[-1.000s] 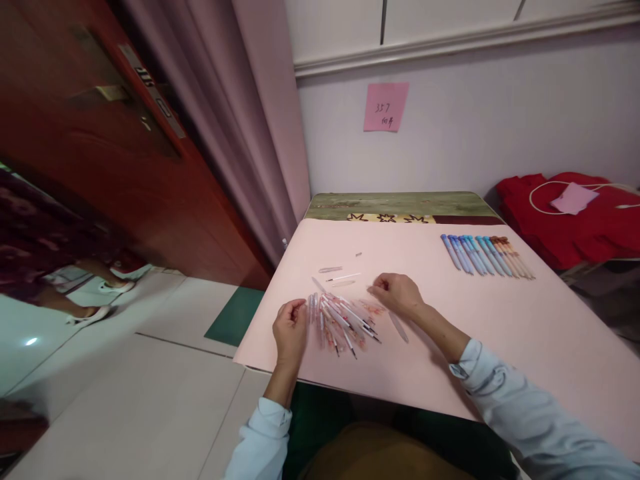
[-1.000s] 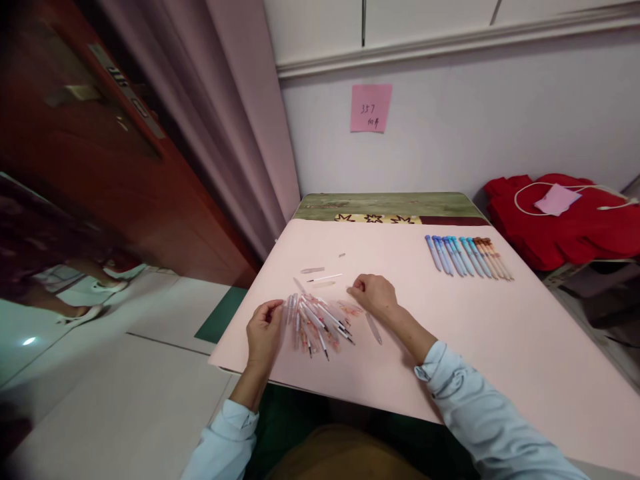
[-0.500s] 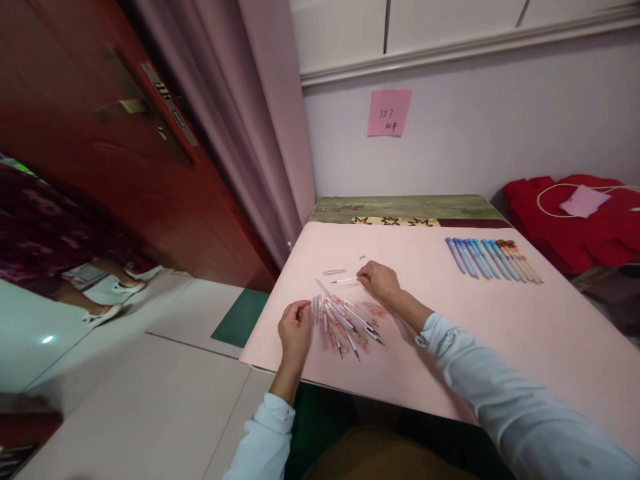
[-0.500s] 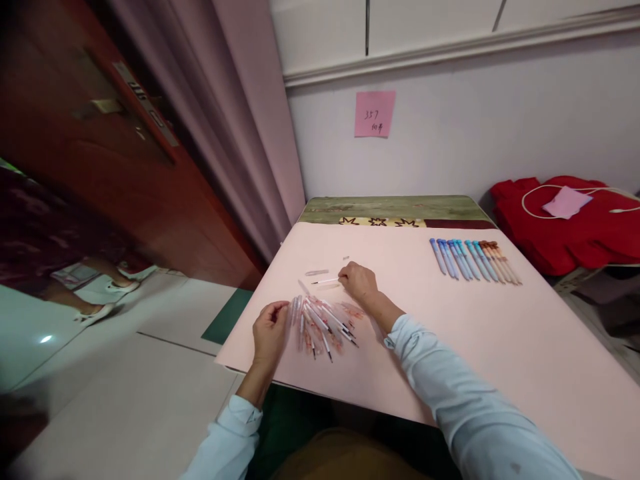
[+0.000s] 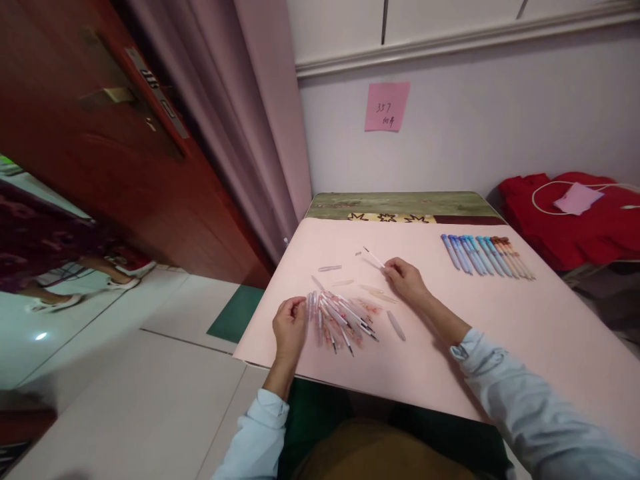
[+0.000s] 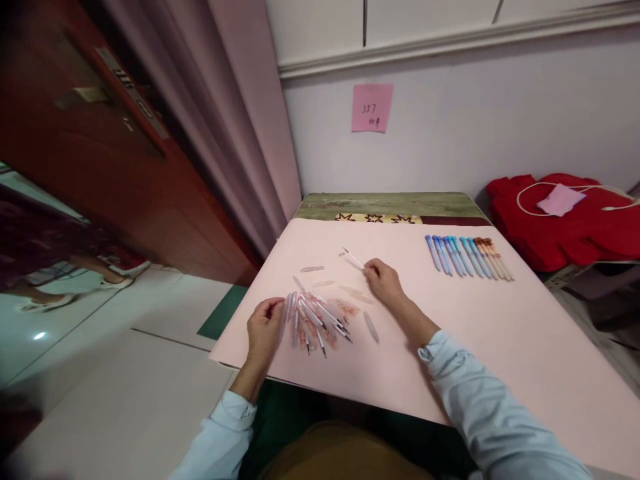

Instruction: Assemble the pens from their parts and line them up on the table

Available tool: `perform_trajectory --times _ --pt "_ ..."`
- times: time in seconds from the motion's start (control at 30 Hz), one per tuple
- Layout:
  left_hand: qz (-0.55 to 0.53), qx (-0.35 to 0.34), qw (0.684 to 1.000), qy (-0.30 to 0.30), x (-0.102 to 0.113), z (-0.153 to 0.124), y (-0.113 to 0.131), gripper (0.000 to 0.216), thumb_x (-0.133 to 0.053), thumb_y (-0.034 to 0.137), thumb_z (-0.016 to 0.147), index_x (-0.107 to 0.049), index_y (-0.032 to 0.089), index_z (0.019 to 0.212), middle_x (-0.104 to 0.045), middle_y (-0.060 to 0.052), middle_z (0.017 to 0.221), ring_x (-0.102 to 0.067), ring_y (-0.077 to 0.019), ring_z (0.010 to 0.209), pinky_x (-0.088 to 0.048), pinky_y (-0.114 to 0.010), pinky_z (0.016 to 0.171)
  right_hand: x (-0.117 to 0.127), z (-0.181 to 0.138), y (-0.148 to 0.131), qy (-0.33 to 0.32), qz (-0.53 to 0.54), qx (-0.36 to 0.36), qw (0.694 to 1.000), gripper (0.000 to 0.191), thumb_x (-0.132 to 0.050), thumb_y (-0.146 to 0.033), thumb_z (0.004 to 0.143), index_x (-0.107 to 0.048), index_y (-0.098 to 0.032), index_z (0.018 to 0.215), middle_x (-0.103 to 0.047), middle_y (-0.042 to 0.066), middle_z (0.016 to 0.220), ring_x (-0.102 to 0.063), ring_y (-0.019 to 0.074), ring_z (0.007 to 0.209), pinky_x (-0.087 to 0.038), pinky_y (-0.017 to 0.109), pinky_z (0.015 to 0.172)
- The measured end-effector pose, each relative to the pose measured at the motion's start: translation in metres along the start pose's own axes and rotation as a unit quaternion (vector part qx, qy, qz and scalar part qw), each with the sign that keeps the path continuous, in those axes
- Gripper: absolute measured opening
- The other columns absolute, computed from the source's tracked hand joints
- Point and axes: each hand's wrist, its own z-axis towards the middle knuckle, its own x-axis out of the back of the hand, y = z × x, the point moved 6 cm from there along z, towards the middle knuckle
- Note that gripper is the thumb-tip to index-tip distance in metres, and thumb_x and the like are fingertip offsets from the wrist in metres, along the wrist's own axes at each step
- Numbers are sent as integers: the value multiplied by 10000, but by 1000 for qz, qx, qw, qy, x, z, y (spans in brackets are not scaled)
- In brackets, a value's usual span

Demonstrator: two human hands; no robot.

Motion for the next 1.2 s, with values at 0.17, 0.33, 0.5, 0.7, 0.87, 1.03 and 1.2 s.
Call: perform_trajectory --times 0.17,0.33,0.5,0.7,0.87,1.03,1.2 --pt "-34 54 998 -16 1 11 -5 247 -608 365 783 -710 168 893 -693 -45 808 -613 -175 723 -493 -284 683 22 -23 23 37 86 -36 995 266 -488 -398 847 -640 -191 914 -624 0 684 -555 166 637 -425 266 610" --pt "-4 4 1000 -20 -5 53 27 267 -639 356 755 -707 157 920 -694 -46 831 -600 -165 717 -491 -291 717 28 -31 18 69 64 -41 995 230 -538 -392 819 -659 -197 828 -563 -19 624 -464 141 568 -362 250 531" --pt "167 -114 975 -94 -58 85 68 204 -595 221 777 -714 174 935 -696 -69 976 -623 -188 860 -481 -313 834 25 -32 20 81 112 -41 990 297 -553 -435 812 -691 -182 882 -578 -6 602 -457 144 540 -352 250 501" --pt "335 -161 903 -216 -116 97 67 166 -595 169 777 -734 197 863 -712 -99 968 -601 -262 1005 -396 -395 957 26 -31 20 73 135 -26 988 324 -520 -443 855 -712 -195 939 -662 28 712 -535 169 613 -393 259 540" --pt "364 -172 886 -228 -121 101 72 133 -560 181 813 -691 171 828 -695 -125 912 -610 -262 926 -393 -385 900 30 -28 18 88 90 -29 992 275 -534 -424 860 -696 -203 831 -618 5 626 -504 159 561 -368 255 521" --pt "321 -168 910 -201 -106 90 88 169 -514 276 876 -634 219 979 -687 -43 850 -602 -204 778 -413 -309 727 29 -27 21 90 149 -49 983 237 -506 -409 887 -631 -209 859 -666 4 670 -533 146 532 -405 250 536" --pt "331 -235 869 -283 -121 75 93 114 -578 212 810 -673 216 874 -699 -55 917 -601 -219 922 -384 -343 883 26 -28 25 97 180 -73 976 218 -512 -420 881 -569 -213 922 -700 10 703 -588 145 533 -453 253 570"
